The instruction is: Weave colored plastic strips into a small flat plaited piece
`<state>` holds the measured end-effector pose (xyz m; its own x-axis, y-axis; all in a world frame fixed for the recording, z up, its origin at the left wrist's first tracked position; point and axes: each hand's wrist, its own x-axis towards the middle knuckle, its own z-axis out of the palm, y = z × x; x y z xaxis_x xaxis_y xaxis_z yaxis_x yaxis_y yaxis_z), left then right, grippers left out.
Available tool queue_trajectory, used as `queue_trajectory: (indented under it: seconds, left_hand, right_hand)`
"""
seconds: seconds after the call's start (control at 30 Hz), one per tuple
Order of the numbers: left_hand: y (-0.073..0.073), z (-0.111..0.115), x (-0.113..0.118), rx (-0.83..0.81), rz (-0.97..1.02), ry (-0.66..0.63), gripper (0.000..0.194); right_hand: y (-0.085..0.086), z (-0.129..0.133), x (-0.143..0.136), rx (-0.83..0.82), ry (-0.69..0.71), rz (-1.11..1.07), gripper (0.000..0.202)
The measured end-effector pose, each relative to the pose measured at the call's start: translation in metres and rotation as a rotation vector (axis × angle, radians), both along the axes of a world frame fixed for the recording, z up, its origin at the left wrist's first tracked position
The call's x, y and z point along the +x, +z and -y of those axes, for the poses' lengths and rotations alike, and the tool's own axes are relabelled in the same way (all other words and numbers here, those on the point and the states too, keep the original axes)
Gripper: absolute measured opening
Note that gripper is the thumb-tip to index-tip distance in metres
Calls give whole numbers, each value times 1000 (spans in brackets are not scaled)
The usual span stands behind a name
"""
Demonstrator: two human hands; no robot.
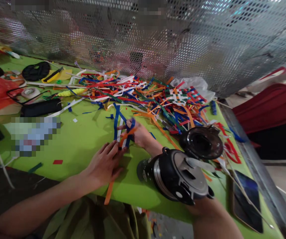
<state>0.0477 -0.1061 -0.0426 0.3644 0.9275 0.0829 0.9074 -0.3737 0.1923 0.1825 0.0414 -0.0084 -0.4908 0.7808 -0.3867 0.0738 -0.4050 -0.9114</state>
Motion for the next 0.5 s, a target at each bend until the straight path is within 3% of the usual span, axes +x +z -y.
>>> queue_trajectory:
  seconds: [0.5]
  left_hand:
    - [1,-1,0,-7,19,-3,69]
  right_hand:
    - [-5,-11,4,259,200,168,21]
